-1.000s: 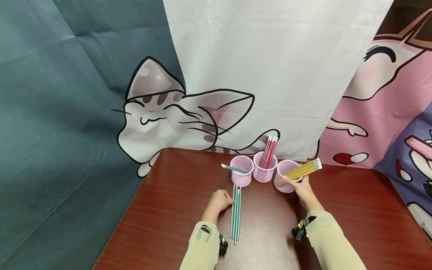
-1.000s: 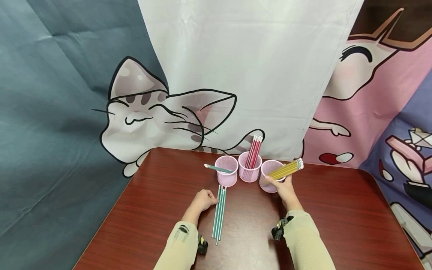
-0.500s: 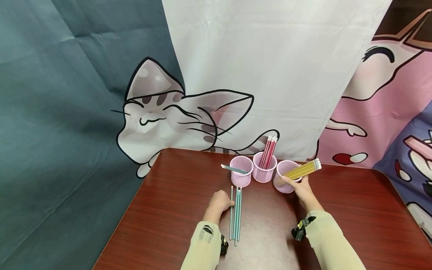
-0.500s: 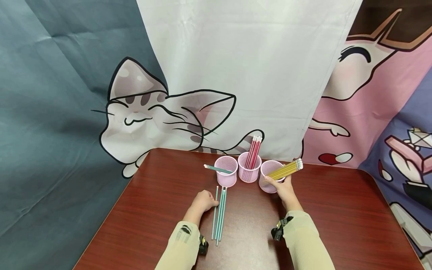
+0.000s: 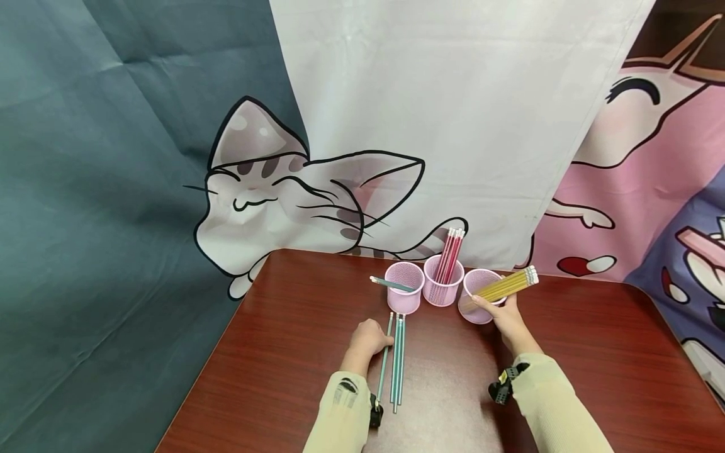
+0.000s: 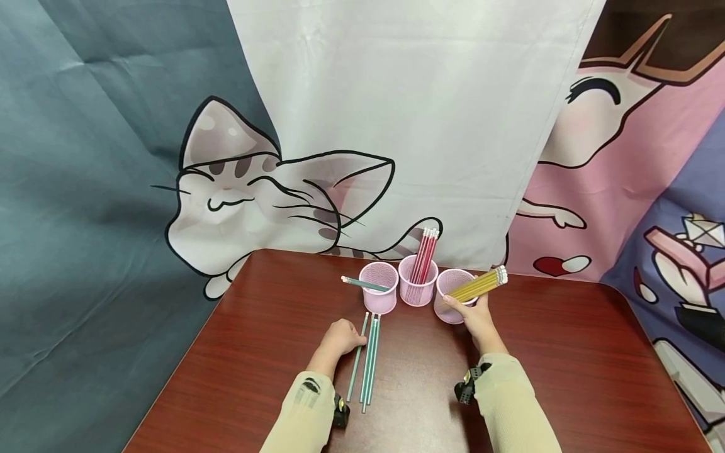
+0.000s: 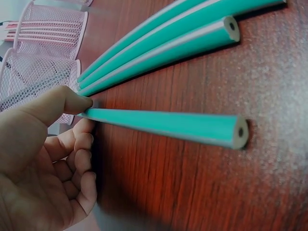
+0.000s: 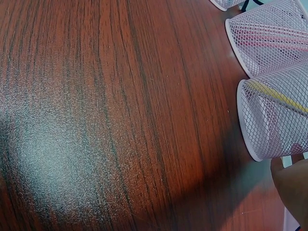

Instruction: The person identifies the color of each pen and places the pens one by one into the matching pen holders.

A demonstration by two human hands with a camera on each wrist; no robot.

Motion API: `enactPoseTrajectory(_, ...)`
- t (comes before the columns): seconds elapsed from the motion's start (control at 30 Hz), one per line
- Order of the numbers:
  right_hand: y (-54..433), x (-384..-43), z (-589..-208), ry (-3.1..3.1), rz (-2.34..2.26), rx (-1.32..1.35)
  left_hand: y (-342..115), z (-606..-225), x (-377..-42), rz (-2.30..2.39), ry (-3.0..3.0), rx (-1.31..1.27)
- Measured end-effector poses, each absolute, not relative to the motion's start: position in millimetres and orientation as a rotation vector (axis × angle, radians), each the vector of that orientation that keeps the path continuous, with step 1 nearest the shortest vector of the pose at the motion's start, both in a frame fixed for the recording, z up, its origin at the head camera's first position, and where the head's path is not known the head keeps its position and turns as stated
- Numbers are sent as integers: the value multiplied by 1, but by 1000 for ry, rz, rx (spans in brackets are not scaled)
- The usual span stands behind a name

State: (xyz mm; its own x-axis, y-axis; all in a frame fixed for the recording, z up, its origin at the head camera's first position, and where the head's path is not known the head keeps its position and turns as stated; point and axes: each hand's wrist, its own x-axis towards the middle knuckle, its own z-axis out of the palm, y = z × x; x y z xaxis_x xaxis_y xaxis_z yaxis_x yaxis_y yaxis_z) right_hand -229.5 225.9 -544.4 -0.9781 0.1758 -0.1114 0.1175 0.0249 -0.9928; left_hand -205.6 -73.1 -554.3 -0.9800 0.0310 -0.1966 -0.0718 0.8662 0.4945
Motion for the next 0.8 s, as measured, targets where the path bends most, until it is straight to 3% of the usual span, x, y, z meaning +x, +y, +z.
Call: enactPoseTrajectory(0.8,229,-231,-551,-2222,2126,-296,-80,-536,-203,890,2817,17)
